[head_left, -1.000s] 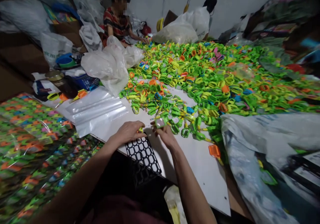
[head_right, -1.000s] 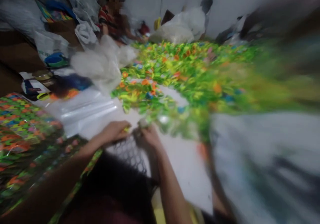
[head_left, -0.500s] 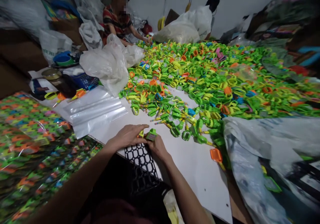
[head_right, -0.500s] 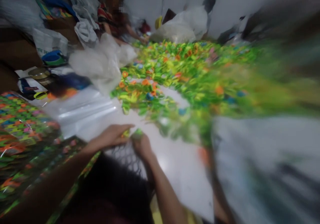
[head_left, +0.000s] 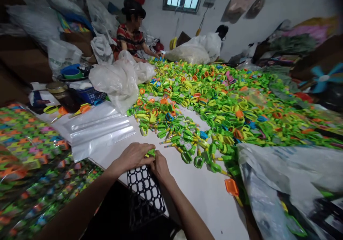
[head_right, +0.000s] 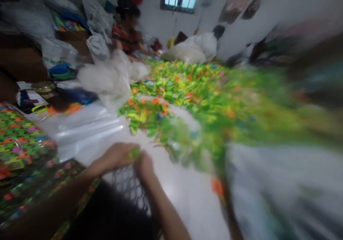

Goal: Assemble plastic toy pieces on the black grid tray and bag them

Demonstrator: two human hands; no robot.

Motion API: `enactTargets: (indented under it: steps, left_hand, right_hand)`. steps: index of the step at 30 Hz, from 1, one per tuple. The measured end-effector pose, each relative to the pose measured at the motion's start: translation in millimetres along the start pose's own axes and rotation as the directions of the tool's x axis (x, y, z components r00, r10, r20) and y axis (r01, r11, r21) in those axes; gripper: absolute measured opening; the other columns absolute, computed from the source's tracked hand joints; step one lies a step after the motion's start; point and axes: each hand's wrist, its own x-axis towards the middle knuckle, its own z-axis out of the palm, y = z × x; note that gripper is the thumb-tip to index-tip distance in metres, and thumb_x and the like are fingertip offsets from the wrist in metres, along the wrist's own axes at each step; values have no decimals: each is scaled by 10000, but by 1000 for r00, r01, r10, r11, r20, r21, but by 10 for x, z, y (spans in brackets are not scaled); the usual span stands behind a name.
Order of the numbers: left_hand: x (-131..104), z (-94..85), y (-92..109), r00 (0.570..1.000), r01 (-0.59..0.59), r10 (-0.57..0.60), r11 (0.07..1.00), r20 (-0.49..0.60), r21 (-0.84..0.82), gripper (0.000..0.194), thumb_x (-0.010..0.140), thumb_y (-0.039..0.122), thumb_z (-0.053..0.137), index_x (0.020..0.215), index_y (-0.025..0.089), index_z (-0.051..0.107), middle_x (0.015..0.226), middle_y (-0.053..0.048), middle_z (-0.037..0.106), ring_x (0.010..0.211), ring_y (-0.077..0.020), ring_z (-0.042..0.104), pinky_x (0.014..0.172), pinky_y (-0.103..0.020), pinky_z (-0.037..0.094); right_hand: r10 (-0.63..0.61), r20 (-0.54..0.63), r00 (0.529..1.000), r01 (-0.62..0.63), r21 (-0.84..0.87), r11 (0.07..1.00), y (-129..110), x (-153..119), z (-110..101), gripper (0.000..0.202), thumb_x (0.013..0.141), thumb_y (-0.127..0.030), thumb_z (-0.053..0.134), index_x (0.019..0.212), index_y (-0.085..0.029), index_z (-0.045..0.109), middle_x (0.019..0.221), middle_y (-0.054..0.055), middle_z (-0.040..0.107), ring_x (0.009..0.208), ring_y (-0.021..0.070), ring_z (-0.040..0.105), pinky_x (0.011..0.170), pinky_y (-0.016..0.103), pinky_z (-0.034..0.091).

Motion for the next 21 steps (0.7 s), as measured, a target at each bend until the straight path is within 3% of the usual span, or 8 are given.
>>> enactTargets:
  steps: [3, 7, 10, 12, 14, 17, 21]
  left_hand:
    - [-31, -102, -167, 990, 134, -134, 991, -41, 1, 346, 919, 458, 483, 1162, 247, 609, 1042, -51, 720, 912, -258, 682, 739, -312, 480]
    - [-90, -218, -282, 979, 198, -199, 980, -40, -36, 346, 928, 459, 462, 1156, 248, 614, 1033, -50, 712, 902, -236, 672, 757, -302, 484]
    - [-100, -208, -287, 978, 204, -204, 979, -43, -4, 369, 942, 452, 449, 1228, 258, 581, 1075, -55, 696, 933, -232, 660, 805, -322, 486]
    - [-76, -186, -258, 982, 181, -179, 983, -66, 34, 429, 928, 469, 488, 1294, 251, 534, 1167, -76, 664, 1010, -248, 639, 858, -351, 480]
    - [-39, -184, -205, 987, 147, -143, 988, -78, 49, 455, 915, 467, 521, 1311, 245, 513, 1192, -84, 650, 1036, -253, 628, 873, -362, 476]
    - [6, -224, -109, 989, 149, -148, 988, -14, 39, 304, 950, 379, 466, 1205, 250, 568, 1034, -49, 691, 922, -233, 655, 804, -345, 483]
    - [11, -246, -61, 983, 180, -183, 979, 26, 94, 249, 958, 308, 422, 1117, 222, 593, 987, -59, 695, 887, -247, 663, 788, -358, 488]
  right_hand:
    - [-18, 77, 997, 18, 1, 1000, -120, 286, -64, 178, 836, -135, 484, 949, -123, 621, 936, 114, 638, 833, 205, 606, 754, 296, 486]
    - [-145, 277, 950, 156, -20, 988, -191, 780, -438, 187, 826, -98, 518, 951, -124, 655, 900, 93, 662, 773, 179, 607, 704, 255, 463]
    - [-198, 131, 971, 224, -227, 948, -293, 1320, -681, 274, 869, -109, 504, 1103, -128, 644, 1094, 132, 643, 948, 204, 593, 830, 284, 449]
    - [-188, 68, 980, 200, -405, 892, -408, 1667, -698, 316, 899, -167, 515, 1196, -123, 612, 1219, 168, 594, 1089, 254, 545, 932, 347, 414]
    - [-149, 86, 985, 172, -523, 835, -498, 1890, -621, 359, 917, -213, 518, 1258, -121, 579, 1279, 189, 559, 1179, 295, 495, 1005, 412, 363]
    - [-123, 117, 986, 168, -587, 792, -432, 1879, -488, 351, 951, -238, 465, 1263, -123, 579, 1252, 191, 579, 1213, 293, 477, 1059, 449, 297]
    - [-169, 116, 979, 205, -598, 775, -8, 1442, -556, 333, 978, -274, 421, 1248, -181, 591, 1271, 158, 583, 1209, 261, 490, 1076, 443, 270]
